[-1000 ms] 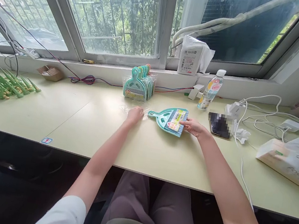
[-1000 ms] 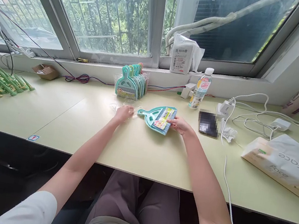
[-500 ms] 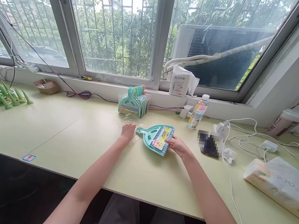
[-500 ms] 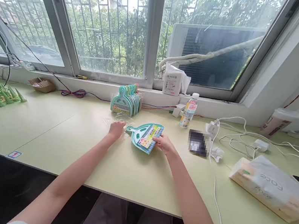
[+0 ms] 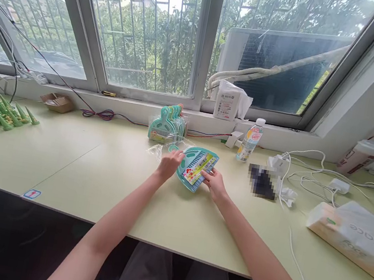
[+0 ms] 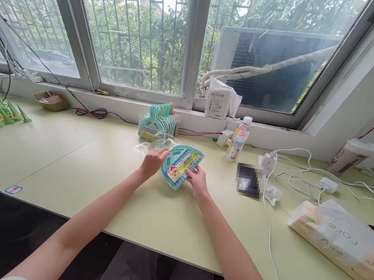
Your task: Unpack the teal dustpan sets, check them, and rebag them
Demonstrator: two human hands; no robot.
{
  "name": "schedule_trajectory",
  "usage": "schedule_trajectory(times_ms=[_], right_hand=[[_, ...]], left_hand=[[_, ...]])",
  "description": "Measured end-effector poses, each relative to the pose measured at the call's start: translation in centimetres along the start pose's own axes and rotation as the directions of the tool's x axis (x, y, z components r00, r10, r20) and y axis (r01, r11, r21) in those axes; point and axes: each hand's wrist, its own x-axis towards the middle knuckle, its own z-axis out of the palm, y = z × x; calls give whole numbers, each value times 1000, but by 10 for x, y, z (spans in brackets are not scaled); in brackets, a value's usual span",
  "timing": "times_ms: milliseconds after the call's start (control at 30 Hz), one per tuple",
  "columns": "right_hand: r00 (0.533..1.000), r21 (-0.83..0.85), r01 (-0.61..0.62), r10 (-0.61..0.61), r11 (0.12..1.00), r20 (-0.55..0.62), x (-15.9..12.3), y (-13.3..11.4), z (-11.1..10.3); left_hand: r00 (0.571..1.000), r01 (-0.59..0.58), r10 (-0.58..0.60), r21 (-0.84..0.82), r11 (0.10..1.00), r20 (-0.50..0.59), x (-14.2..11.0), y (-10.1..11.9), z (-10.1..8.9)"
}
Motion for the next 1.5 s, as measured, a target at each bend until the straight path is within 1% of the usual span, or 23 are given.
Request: schedule_trajectory(times_ms=[133, 200, 267, 333, 400, 467, 500, 533, 567, 600, 667, 700, 733, 767, 833, 900, 967, 1033, 1100, 1167, 1267, 1367, 1500], right_hand=[[998, 17, 14, -15, 1000, 64, 0, 0, 2], [997, 43, 43, -46, 998, 65, 0, 1, 1], [996, 74, 76, -79, 994, 41, 1, 1, 0], [993, 112, 114, -115, 987, 2, 2, 0, -3], [987, 148, 158, -154, 976, -41, 3, -2, -5], [979, 172, 198, -188, 965, -76, 4, -5, -7], [976, 179, 215, -202, 960, -87, 5, -6, -7], [972, 188, 230, -215, 955, -97, 5, -6, -8], [969, 197, 242, -225, 950, -104, 6, -7, -8], [966, 208, 252, -233, 945, -110, 6, -7, -9], [964, 225, 259, -240, 939, -112, 7, -7, -9], [965, 229, 258, -238, 939, -110, 8, -7, -10], [966, 228, 253, -235, 940, -104, 8, -7, -10], [968, 225, 249, -232, 942, -98, 7, -7, -9], [968, 221, 247, -232, 944, -92, 7, -8, -9], [964, 226, 265, -248, 937, -100, 6, -9, -9], [953, 233, 297, -274, 926, -127, 6, -11, -10], [943, 226, 322, -291, 919, -161, 7, -13, -13], [939, 214, 326, -290, 921, -184, 8, -15, -16], [942, 209, 316, -280, 925, -185, 9, -15, -19], [952, 211, 294, -265, 932, -152, 9, -13, -17], [966, 195, 253, -236, 948, -106, 6, -11, -10], [967, 161, 253, -244, 954, -75, 1, -11, -3]], left_hand=[[977, -127, 101, -130, 983, -188, -1, 0, -1], [944, -231, 170, -201, 952, -283, -1, 2, -1], [905, -287, 177, -246, 926, -387, -1, 4, 0], [868, -243, 70, -298, 923, -492, -1, 8, 1], [813, -133, -129, -397, 908, -568, 0, 13, 2], [741, -30, -360, -564, 825, -566, 3, 18, 3], [711, 2, -473, -671, 742, -521, 5, 20, 3], [696, 23, -575, -786, 617, -431, 7, 22, 3], [701, 40, -650, -894, 447, -294, 9, 24, 3], [726, 62, -677, -969, 241, -122, 11, 25, 3], [800, 131, -563, -976, -172, 207, 15, 24, 2], [833, 170, -460, -934, -315, 307, 16, 22, 1], [862, 204, -359, -893, -401, 358, 17, 20, 1], [886, 230, -275, -868, -439, 374, 18, 17, 0], [920, 278, -139, -859, -429, 367, 17, 14, -2], [928, 347, 4, -861, -372, 373, 13, 16, -3], [905, 426, 162, -853, -301, 394, 9, 23, -3], [879, 458, 269, -855, -244, 394, 5, 33, -1], [892, 430, 258, -871, -237, 371, 3, 41, 4], [927, 374, 128, -891, -258, 352, 5, 42, 8], [948, 292, -29, -905, -308, 316, 10, 33, 9], [964, 228, -34, -891, -393, 262, 12, 29, 2], [944, 294, -3, -846, -445, 329, 6, 46, -3]])
